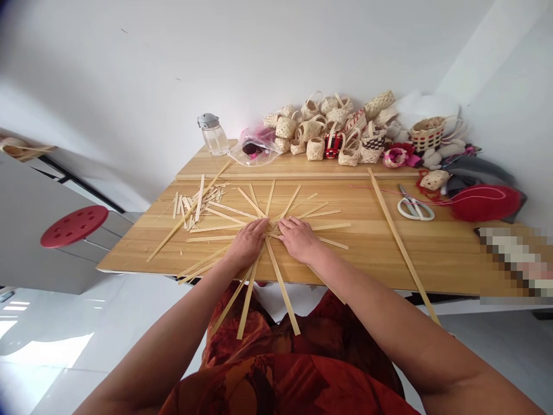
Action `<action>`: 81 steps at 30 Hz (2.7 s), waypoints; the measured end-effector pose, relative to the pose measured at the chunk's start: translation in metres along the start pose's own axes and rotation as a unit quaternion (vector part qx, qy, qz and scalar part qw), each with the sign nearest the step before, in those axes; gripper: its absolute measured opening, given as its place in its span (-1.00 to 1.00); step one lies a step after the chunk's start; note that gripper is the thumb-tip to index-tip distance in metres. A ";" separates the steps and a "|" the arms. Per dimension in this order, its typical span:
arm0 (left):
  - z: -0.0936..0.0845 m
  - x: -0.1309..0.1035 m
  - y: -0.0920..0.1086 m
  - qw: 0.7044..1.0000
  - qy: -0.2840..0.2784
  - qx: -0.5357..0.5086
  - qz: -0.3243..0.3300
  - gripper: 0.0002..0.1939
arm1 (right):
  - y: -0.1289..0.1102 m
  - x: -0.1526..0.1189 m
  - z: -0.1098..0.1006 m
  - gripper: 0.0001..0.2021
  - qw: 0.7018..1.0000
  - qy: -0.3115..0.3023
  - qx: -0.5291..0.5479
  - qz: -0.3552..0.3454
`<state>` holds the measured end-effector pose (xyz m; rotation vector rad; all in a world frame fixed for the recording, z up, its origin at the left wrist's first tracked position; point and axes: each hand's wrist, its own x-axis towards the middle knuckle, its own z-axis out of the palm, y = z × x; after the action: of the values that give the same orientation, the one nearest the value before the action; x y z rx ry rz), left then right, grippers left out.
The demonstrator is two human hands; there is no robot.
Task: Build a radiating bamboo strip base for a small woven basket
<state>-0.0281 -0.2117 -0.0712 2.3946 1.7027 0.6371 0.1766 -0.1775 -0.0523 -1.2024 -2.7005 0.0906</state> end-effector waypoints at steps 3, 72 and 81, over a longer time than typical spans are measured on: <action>0.002 0.000 -0.001 1.000 0.003 -0.015 -0.008 -0.38 | 0.002 0.000 -0.002 -0.57 1.000 0.004 0.012 0.001; -0.003 -0.001 0.004 1.000 0.003 0.001 -0.010 -0.46 | -0.001 -0.010 0.011 -0.54 0.996 0.048 0.041 0.068; -0.008 0.006 -0.001 0.999 -0.019 -0.038 -0.006 -0.47 | 0.002 -0.011 0.015 -0.55 0.995 0.058 0.052 0.061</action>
<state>-0.0308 -0.2067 -0.0628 2.3285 1.6448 0.6404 0.1822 -0.1841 -0.0683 -1.2977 -2.4914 0.1697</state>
